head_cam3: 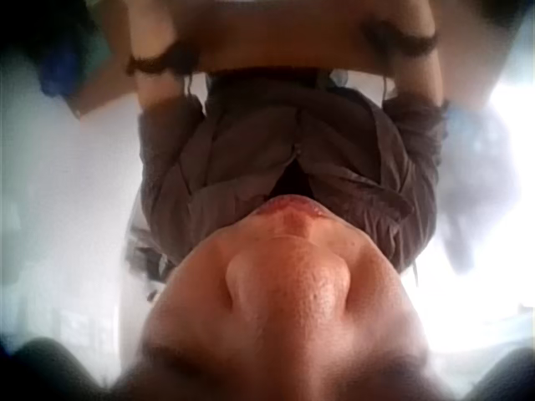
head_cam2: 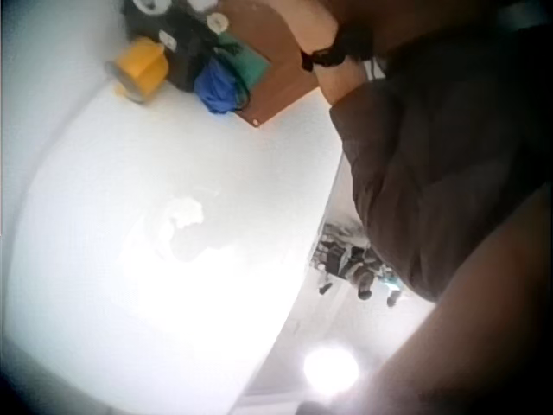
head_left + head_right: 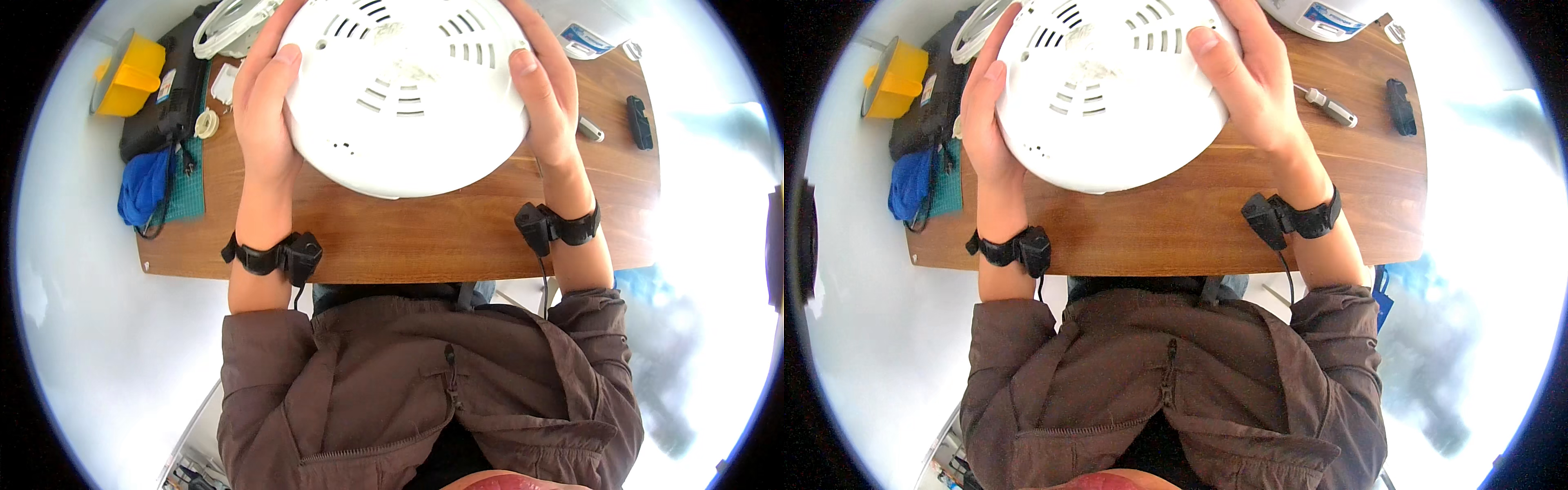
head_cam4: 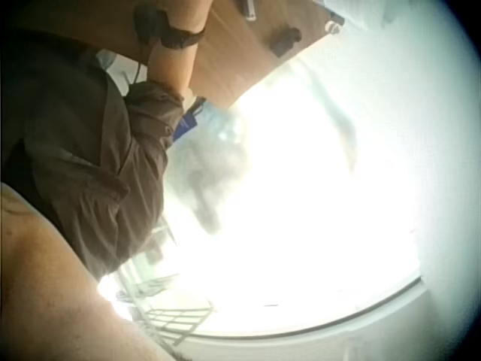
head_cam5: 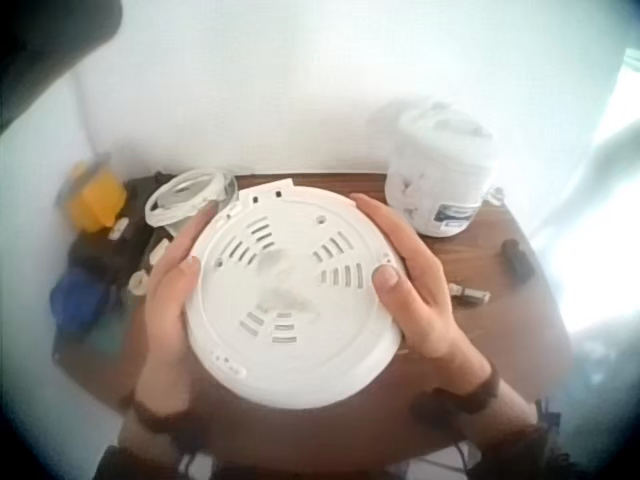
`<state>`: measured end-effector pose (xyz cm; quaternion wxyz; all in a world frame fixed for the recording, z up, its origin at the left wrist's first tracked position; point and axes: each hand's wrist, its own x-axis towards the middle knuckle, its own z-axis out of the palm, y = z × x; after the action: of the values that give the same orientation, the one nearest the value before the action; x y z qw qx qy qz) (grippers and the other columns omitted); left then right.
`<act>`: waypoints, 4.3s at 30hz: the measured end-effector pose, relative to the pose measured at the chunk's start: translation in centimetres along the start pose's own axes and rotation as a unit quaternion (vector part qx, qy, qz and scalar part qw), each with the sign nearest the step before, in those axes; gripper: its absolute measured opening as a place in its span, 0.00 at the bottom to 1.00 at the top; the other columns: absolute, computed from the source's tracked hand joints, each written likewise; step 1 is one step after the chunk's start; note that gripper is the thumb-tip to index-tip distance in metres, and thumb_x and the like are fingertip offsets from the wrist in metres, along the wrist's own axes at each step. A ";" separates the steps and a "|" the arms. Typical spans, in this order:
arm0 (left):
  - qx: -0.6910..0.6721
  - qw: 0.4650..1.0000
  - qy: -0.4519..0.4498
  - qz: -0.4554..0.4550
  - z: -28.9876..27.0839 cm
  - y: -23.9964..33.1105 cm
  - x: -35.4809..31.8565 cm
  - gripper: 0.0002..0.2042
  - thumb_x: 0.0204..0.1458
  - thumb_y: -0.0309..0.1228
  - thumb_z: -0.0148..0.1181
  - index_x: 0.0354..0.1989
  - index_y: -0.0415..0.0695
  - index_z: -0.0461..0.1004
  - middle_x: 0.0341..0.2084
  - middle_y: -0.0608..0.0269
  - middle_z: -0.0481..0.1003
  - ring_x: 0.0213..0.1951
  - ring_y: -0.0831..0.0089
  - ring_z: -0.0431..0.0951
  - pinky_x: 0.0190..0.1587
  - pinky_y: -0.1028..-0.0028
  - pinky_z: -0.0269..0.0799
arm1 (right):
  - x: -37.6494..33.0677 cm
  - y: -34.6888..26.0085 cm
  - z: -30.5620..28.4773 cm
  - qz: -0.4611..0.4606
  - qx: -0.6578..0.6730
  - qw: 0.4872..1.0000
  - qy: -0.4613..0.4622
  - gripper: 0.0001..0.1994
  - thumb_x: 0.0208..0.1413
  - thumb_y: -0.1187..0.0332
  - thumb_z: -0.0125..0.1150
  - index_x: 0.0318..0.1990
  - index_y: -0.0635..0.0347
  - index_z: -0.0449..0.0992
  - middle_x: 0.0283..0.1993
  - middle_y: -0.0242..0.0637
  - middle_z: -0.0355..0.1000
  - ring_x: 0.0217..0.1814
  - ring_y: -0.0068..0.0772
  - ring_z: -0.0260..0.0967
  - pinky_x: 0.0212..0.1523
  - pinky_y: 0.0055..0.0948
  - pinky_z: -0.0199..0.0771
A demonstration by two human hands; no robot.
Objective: The person uses a screwdriver to tighten screws on the internal mechanism of a white appliance, then places the top cover onto the base and rotates it to lock it in place. The person repeatedly lifts and turns the assembled unit to inspect the fit and alignment.
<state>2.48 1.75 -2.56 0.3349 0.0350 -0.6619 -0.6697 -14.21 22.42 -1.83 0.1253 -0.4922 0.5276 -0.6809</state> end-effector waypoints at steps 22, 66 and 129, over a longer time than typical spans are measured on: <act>0.030 0.987 -0.044 0.151 -0.7 -2.5 0.7 0.25 0.70 0.30 0.40 0.72 0.29 0.57 0.68 0.47 0.64 0.68 0.62 0.64 0.71 0.66 0.55 | -0.2 2.5 -0.3 0.002 -0.113 0.992 0.052 0.42 0.63 0.44 0.49 0.71 0.76 0.58 0.69 0.63 0.64 0.66 0.51 0.73 0.62 0.41 0.81; -0.072 0.989 -0.048 0.118 0.1 -2.0 0.5 0.37 0.70 0.52 0.41 0.72 0.27 0.55 0.67 0.45 0.67 0.66 0.63 0.69 0.68 0.67 0.62 | -0.4 2.8 0.1 -0.011 -0.081 0.995 0.059 0.41 0.59 0.41 0.51 0.70 0.68 0.63 0.72 0.61 0.62 0.68 0.54 0.71 0.61 0.45 0.82; 0.040 0.995 -0.041 0.088 -0.3 -1.7 0.3 0.32 0.60 0.41 0.45 0.69 0.29 0.59 0.69 0.38 0.63 0.68 0.56 0.66 0.69 0.62 0.63 | 2.5 1.9 -1.0 0.079 0.079 0.993 -0.043 0.35 0.63 0.48 0.52 0.68 0.70 0.63 0.75 0.63 0.56 0.67 0.50 0.71 0.60 0.40 0.82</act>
<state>1.72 1.22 -3.98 0.3634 -0.0375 -0.7016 -0.6118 -16.85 20.48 -2.08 0.2404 -0.4661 0.5035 -0.6866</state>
